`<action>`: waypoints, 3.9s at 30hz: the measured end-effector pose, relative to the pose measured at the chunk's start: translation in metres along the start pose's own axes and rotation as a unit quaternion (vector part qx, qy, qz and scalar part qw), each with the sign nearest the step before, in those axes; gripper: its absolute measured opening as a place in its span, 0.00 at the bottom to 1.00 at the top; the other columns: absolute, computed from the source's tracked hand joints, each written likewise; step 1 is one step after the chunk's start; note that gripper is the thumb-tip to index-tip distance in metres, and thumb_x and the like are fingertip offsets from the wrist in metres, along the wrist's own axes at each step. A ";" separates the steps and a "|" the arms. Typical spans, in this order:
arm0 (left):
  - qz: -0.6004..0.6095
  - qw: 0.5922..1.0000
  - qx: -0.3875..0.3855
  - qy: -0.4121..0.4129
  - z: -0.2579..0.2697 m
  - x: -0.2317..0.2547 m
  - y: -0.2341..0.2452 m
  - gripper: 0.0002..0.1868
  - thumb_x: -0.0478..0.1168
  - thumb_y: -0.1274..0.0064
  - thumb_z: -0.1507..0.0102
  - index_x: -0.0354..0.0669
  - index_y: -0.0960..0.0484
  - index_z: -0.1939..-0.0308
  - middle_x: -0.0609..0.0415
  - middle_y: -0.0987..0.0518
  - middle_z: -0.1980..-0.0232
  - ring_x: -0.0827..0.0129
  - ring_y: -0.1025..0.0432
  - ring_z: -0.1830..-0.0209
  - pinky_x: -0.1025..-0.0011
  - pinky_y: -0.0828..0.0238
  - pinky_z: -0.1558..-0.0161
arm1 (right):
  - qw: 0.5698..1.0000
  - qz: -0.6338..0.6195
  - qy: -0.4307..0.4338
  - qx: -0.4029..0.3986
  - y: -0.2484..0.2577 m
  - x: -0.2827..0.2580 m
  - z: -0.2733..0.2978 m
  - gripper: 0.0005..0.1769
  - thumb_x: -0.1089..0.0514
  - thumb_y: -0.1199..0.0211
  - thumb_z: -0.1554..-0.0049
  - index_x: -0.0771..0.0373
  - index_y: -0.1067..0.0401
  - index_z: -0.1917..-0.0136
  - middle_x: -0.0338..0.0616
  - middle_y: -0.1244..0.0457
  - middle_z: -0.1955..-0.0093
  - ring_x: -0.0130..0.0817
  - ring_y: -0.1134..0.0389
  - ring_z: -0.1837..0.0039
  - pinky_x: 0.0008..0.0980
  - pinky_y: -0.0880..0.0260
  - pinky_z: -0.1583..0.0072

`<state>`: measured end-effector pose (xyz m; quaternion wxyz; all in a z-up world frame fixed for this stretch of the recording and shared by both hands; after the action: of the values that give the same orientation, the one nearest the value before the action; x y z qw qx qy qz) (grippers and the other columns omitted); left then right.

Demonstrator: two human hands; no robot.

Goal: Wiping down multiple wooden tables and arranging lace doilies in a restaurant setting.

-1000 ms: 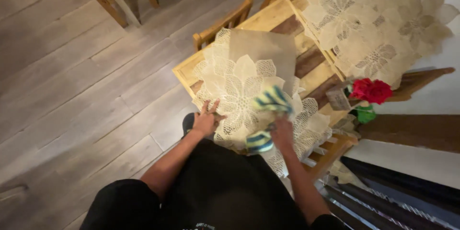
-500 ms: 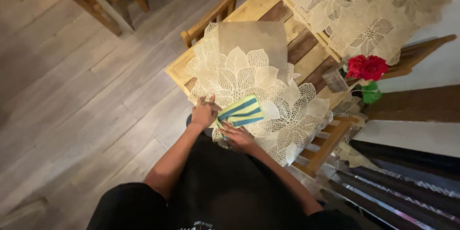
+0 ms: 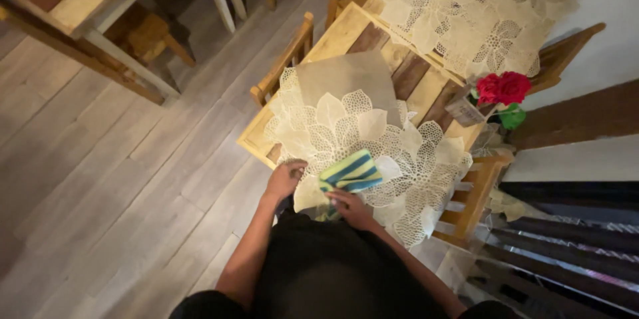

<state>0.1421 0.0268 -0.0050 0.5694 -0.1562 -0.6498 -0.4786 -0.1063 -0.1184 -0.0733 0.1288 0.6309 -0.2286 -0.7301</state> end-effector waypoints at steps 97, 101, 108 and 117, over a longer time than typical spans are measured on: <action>0.335 0.902 -0.188 0.200 -0.141 -0.023 -0.126 0.14 0.50 0.55 0.30 0.46 0.22 0.51 0.56 0.15 0.53 0.70 0.20 0.61 0.72 0.26 0.62 | 0.847 -0.215 -0.219 0.434 0.192 -0.145 0.057 0.35 0.75 0.47 0.50 0.60 0.29 0.30 0.46 0.36 0.37 0.41 0.37 0.38 0.35 0.36 0.37; 0.294 0.938 -0.178 0.046 -0.057 -0.030 -0.180 0.15 0.46 0.47 0.29 0.40 0.21 0.45 0.53 0.19 0.51 0.69 0.24 0.58 0.70 0.26 0.59 | 0.868 -0.025 -0.140 0.476 0.248 -0.163 0.107 0.33 0.69 0.40 0.44 0.57 0.35 0.26 0.51 0.38 0.31 0.45 0.38 0.27 0.39 0.42 0.26; -0.006 0.981 -0.196 0.001 0.009 0.051 -0.252 0.18 0.40 0.45 0.35 0.43 0.22 0.42 0.47 0.18 0.50 0.55 0.23 0.55 0.61 0.24 0.53 | 0.877 0.161 -0.301 0.338 0.166 -0.006 0.128 0.51 0.53 0.27 0.52 0.52 0.48 0.20 0.73 0.68 0.21 0.75 0.67 0.21 0.65 0.55 0.29; -0.231 0.962 -0.124 -0.082 0.043 0.098 -0.234 0.24 0.37 0.47 0.40 0.56 0.21 0.39 0.52 0.24 0.43 0.51 0.27 0.43 0.56 0.27 0.46 | 0.892 0.311 -0.210 0.253 0.129 0.010 0.138 0.38 0.41 0.30 0.50 0.50 0.35 0.29 0.56 0.54 0.21 0.58 0.54 0.22 0.69 0.48 0.32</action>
<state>-0.0879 -0.0871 -0.0171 0.3645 -0.1104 -0.6481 -0.6595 -0.2561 -0.2104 -0.0043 0.1343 0.3711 -0.6114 -0.6859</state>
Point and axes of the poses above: each hand's wrist, its own z-axis away from the middle knuckle, its own y-axis out of the back of the hand, x = y × z, the point moved 2 cm from there along -z, towards the middle knuckle
